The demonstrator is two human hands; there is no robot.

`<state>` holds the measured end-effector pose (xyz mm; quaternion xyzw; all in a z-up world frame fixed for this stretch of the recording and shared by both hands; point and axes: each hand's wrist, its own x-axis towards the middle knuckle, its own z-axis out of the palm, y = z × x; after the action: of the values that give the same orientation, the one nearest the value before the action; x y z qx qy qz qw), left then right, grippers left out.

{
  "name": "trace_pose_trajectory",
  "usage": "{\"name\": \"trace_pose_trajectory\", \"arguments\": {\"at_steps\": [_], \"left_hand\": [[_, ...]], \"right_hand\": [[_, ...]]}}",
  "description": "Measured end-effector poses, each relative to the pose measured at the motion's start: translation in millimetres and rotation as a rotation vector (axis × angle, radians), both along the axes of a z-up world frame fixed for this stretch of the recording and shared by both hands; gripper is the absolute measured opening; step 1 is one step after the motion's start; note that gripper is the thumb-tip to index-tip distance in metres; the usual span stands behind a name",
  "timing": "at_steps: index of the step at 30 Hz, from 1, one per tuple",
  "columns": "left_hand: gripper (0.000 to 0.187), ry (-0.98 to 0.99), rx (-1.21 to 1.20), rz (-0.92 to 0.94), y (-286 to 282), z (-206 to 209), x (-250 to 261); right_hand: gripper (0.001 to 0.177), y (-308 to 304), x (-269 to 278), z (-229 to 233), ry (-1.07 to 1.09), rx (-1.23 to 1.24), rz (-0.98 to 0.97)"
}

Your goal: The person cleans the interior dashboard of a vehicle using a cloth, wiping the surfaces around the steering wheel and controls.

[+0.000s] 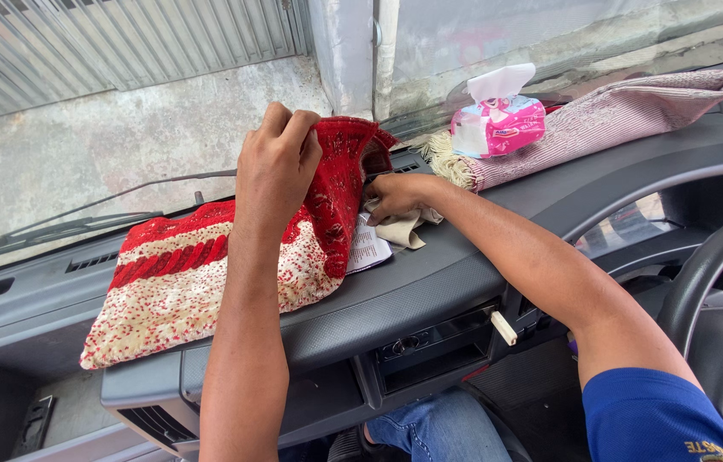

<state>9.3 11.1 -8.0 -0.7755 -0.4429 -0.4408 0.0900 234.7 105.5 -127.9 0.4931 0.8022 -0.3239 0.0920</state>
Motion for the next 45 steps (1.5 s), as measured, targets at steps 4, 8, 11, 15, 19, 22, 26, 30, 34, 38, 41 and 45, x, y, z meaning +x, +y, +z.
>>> {"name": "trace_pose_trajectory", "arguments": {"at_steps": [4, 8, 11, 15, 19, 22, 26, 30, 34, 38, 41, 45], "left_hand": [[0.011, 0.011, 0.002, 0.008, -2.8, -0.1, 1.2], [0.012, 0.011, -0.003, 0.008, -3.1, 0.3, 2.5], [0.011, 0.005, -0.011, 0.006, -2.8, 1.1, 0.9], [0.011, 0.008, 0.015, -0.011, -1.8, -0.5, 0.7], [0.013, -0.016, 0.039, -0.043, -1.4, 0.9, 1.7], [0.013, -0.036, 0.056, -0.065, -3.6, 2.0, 4.4], [0.012, -0.039, 0.038, -0.101, -5.0, 1.9, 11.8], [0.013, -0.039, 0.025, -0.116, -6.1, 1.6, 17.7], [0.015, -0.055, -0.011, -0.108, -7.1, 2.9, 15.5], [0.015, -0.076, -0.075, -0.123, -5.6, 3.1, 16.4], [0.016, -0.092, -0.126, -0.162, -8.2, 2.8, 21.7], [0.019, -0.125, -0.138, -0.223, -12.4, 5.9, 24.8]], "right_hand": [[0.060, -1.2, -3.1, -4.9, -0.027, 0.017, -0.026], [0.055, -4.6, -7.5, -8.1, 0.023, 0.126, 0.035], [0.052, -5.6, -6.4, -0.9, 0.054, 0.115, 0.016], [0.052, -6.7, -4.9, -2.1, 0.174, 0.091, -0.042], [0.053, -5.1, -6.6, -18.1, 0.334, 0.211, -0.072], [0.051, -10.4, -13.4, -26.1, 0.489, 0.348, -0.094], [0.045, -18.2, -17.4, -18.9, 0.533, 0.391, -0.110], [0.049, -28.5, -22.2, -6.0, 0.448, 0.415, -0.087], [0.055, -23.3, -23.0, 3.5, 0.298, 0.435, -0.019], [0.043, 14.0, 4.2, -0.6, 0.040, 0.328, 0.012], [0.039, 38.9, 30.1, -25.6, 0.040, 0.407, -0.130], [0.038, 57.6, 42.5, -50.0, 0.321, 0.456, -0.166]]}}
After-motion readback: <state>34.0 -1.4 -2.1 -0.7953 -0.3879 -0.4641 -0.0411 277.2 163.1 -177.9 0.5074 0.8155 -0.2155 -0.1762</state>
